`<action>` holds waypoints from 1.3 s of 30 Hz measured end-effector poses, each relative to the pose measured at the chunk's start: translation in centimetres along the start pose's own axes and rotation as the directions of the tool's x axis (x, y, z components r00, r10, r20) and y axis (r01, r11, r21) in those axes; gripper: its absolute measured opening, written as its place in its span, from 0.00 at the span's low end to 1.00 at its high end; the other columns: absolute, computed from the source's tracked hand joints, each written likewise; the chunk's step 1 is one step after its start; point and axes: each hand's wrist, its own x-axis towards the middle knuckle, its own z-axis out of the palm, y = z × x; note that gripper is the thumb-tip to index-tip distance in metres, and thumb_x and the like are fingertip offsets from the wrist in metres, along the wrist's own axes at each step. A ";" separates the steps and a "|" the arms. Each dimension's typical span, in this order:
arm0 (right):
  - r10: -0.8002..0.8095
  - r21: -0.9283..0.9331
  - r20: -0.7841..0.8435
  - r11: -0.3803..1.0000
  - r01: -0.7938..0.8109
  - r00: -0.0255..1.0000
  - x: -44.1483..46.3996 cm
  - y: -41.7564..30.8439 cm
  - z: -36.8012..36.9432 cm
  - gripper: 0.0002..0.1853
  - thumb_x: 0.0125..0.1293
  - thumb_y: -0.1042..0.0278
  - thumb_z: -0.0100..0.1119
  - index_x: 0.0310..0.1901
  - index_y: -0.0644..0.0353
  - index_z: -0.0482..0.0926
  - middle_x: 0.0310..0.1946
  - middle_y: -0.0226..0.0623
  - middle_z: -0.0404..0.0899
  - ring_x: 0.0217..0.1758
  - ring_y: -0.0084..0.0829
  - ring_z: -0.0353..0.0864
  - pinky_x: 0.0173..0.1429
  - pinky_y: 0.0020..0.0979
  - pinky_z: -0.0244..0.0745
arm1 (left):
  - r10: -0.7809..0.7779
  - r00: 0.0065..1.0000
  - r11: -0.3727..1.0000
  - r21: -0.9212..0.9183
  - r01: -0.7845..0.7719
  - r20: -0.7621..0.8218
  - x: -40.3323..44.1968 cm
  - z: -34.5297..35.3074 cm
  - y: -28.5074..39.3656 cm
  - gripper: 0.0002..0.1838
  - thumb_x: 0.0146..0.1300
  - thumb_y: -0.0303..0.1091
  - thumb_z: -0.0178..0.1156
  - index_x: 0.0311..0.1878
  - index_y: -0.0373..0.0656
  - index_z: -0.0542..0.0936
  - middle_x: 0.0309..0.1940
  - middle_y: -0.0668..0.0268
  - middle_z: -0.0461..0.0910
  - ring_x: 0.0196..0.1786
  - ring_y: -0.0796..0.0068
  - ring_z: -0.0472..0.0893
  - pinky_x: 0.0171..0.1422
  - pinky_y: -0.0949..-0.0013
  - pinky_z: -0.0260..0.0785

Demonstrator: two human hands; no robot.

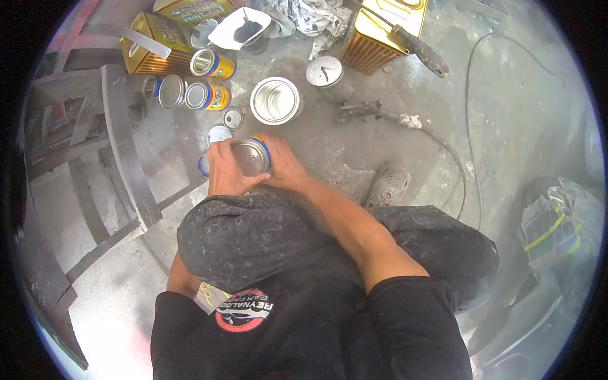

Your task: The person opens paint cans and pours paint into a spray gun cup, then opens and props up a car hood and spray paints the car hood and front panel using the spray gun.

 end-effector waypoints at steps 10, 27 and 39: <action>-0.050 0.101 -0.058 0.993 0.056 0.997 0.1 -0.1 0.0 0.53 0.48 0.60 0.80 0.73 0.65 0.59 0.71 0.56 0.65 0.74 0.57 0.65 0.78 0.51 0.61 | -0.047 0.999 0.999 0.000 0.047 0.015 0.8 0.0 0.2 0.53 0.30 0.48 0.86 0.58 0.34 0.67 0.52 0.46 0.70 0.58 0.46 0.70 0.65 0.48 0.63; -0.424 -0.603 0.405 0.542 0.585 0.810 2.8 -9.1 -17.2 0.17 0.61 0.71 0.59 0.51 0.68 0.78 0.50 0.47 0.80 0.57 0.42 0.81 0.58 0.45 0.78 | -0.028 0.994 0.997 0.077 0.021 0.103 0.3 -0.7 1.0 0.61 0.30 0.44 0.88 0.71 0.38 0.65 0.60 0.50 0.67 0.64 0.46 0.68 0.70 0.49 0.65; -0.190 -0.866 -0.112 0.500 -0.002 0.975 7.0 -7.4 -37.2 0.14 0.67 0.65 0.65 0.49 0.63 0.78 0.42 0.51 0.80 0.46 0.54 0.82 0.50 0.50 0.78 | -0.034 0.999 0.998 -0.060 0.036 0.035 1.4 -0.3 0.3 0.60 0.34 0.37 0.86 0.74 0.41 0.65 0.64 0.50 0.66 0.68 0.45 0.68 0.74 0.49 0.66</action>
